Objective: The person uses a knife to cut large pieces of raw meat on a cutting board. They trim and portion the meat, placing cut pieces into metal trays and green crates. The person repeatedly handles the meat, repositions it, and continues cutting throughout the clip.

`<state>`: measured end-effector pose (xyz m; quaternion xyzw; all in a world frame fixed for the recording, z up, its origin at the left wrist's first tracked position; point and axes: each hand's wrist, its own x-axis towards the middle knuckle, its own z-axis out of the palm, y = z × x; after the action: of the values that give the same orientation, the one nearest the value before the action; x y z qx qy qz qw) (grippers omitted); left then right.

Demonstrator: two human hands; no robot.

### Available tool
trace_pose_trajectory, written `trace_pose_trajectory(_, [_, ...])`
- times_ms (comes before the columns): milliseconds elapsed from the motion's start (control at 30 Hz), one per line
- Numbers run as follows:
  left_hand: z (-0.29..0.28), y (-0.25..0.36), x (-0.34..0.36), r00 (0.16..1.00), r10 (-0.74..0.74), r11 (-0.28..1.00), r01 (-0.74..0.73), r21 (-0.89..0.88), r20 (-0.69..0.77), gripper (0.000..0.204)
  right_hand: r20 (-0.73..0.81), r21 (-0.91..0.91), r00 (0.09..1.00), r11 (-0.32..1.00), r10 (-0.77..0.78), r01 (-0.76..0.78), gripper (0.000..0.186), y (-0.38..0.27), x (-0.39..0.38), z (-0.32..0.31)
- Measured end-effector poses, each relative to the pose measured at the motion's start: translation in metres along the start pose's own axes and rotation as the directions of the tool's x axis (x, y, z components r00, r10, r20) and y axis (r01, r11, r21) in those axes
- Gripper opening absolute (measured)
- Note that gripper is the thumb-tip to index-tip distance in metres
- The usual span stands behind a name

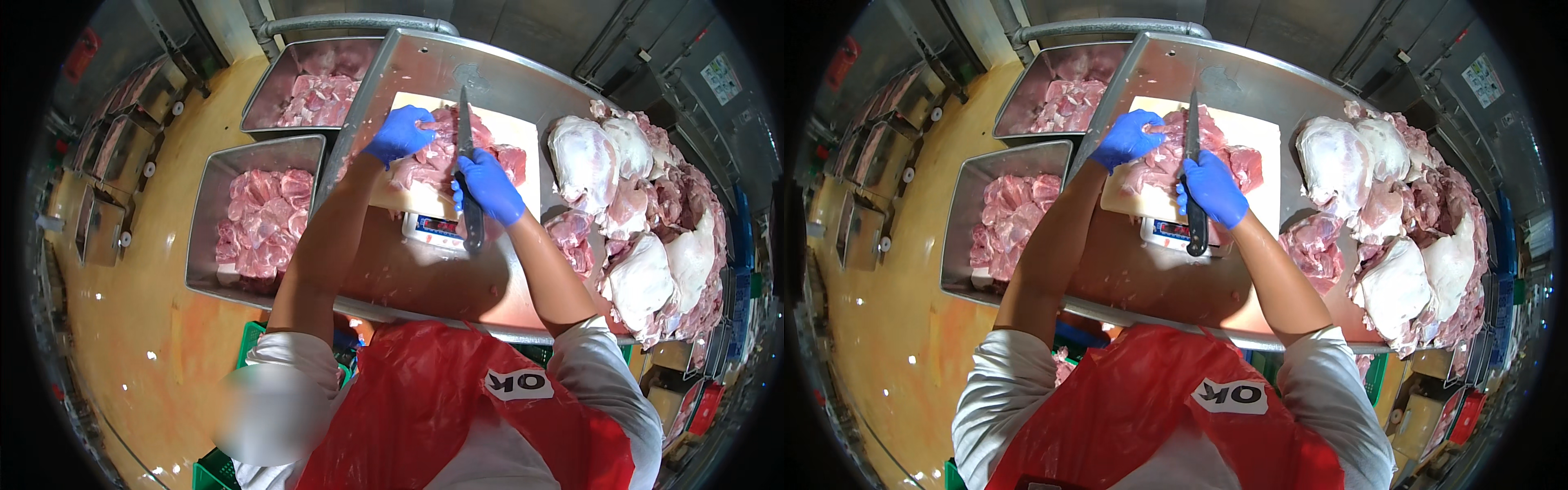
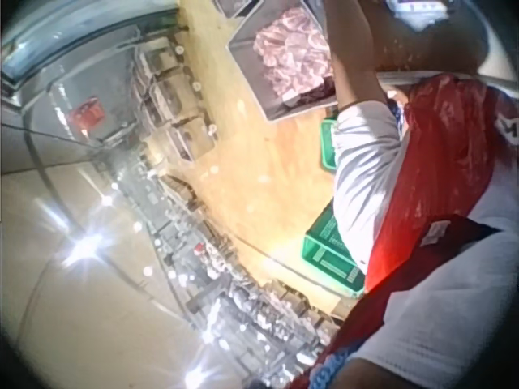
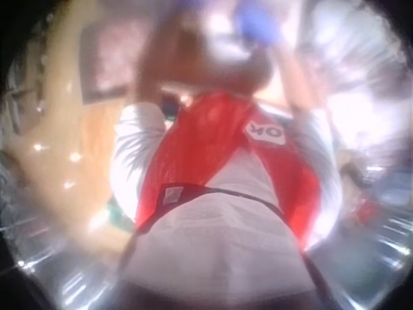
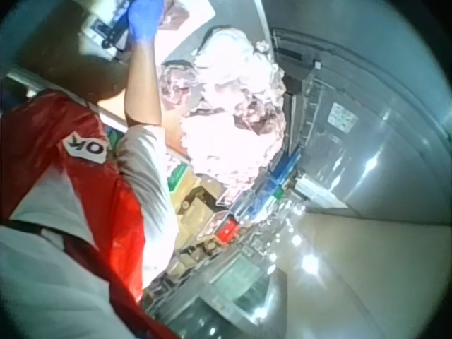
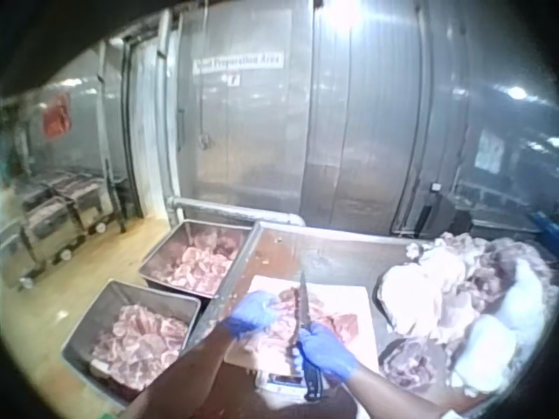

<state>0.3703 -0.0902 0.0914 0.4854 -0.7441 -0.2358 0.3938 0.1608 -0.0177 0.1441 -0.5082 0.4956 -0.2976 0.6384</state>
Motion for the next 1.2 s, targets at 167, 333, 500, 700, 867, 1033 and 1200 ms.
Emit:
trace_pose_trajectory(167, [-0.011, 0.020, -0.009, 0.993, -0.072, 0.992, 0.061, -0.106, -0.099, 0.015, 0.104, 0.053, 0.993, 0.996, 0.061, -0.067, 0.016, -0.015, 0.045, 0.003])
trace_pose_trajectory(333, [-0.008, 0.017, -0.013, 0.983, -0.064, 0.968, 0.019, -0.249, -0.173, 0.010, 0.200, -0.286, 0.976, 0.958, 0.081, -0.021, 0.019, -0.002, 0.042, 0.012])
trace_pose_trajectory(500, [-0.017, 0.011, -0.023, 0.952, 0.031, 0.968, -0.104, -0.227, -0.305, 0.010, 0.201, -0.732, 0.959, 0.619, -0.201, 0.283, 0.035, 0.032, -0.017, 0.022])
trace_pose_trajectory(700, [-0.028, 0.004, -0.040, 0.908, 0.301, 0.951, -0.307, 0.026, -0.292, 0.010, 0.250, -0.821, 0.955, 0.488, -0.158, 0.295, 0.032, 0.002, 0.038, 0.041])
trace_pose_trajectory(867, [-0.048, 0.002, -0.104, 0.921, -0.376, 0.619, 0.171, -0.767, -0.099, 0.013, 0.373, -0.790, 0.880, 0.397, -0.294, 0.467, 0.021, 0.068, -0.068, -0.001])
trace_pose_trajectory(1033, [-0.039, 0.017, -0.171, 0.834, -0.502, 0.102, -0.206, -0.973, -0.229, 0.022, 0.124, -0.870, 0.980, 0.457, -0.155, 0.182, 0.016, 0.037, -0.128, -0.032])
trace_pose_trajectory(1200, [0.013, 0.004, -0.234, 0.943, -0.334, -0.187, -0.078, -0.979, -0.012, 0.021, -0.096, -0.478, 0.989, 0.876, -0.117, 0.057, 0.018, 0.048, -0.114, -0.039])
